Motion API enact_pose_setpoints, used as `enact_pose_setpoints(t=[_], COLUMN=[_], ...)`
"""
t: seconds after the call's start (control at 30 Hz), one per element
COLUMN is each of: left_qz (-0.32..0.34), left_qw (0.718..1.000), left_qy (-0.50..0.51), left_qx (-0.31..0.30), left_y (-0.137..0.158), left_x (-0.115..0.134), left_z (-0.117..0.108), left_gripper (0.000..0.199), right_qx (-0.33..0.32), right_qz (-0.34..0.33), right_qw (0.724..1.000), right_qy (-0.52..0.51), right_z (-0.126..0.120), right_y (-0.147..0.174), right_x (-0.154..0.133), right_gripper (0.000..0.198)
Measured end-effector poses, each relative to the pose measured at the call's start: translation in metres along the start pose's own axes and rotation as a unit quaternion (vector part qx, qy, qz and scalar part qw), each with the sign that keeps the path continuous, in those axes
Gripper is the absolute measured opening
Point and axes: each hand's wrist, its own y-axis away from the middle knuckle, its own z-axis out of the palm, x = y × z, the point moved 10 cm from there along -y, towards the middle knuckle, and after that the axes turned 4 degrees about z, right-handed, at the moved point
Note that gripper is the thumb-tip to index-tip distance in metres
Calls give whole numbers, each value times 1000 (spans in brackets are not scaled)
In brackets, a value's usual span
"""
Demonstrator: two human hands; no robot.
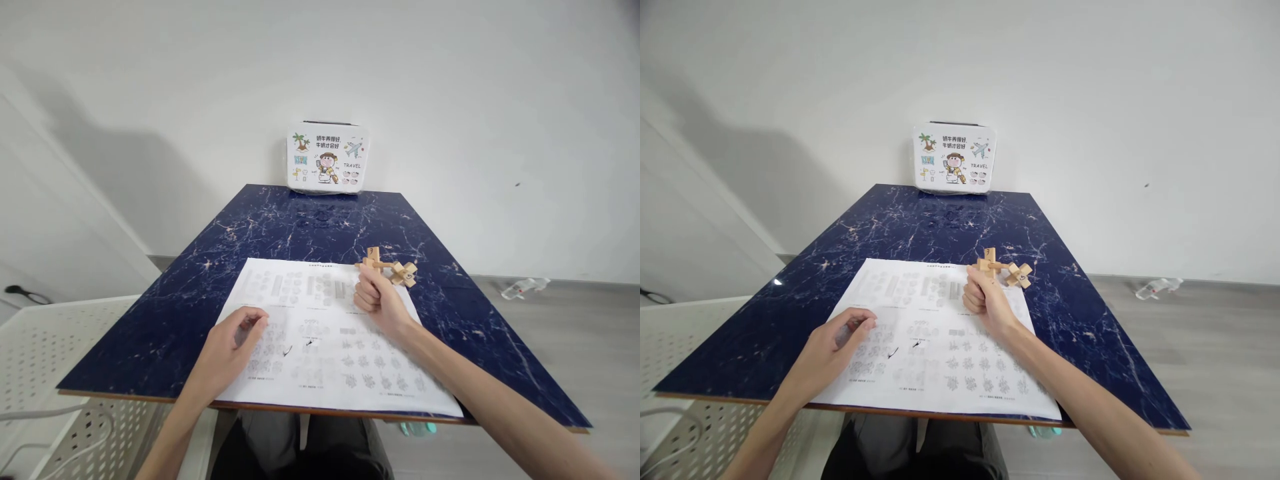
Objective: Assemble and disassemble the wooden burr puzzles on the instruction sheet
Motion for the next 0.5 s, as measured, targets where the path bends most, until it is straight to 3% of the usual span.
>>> enact_pose_setpoints(t=[0.27, 0.5], left_qz=[-8, -3], left_qw=[1000, 1000], left_qy=[7, 11], left_qx=[-6, -6], left_y=[-1, -2], left_x=[-4, -3], left_z=[1, 0], left_gripper=[30, 31], right_qx=[12, 75], right_qz=[-29, -125], right_qw=[1000, 989], right_qy=[4, 3], right_z=[-5, -40], right_y=[-1, 2], right_x=[-12, -63], right_gripper=[67, 67])
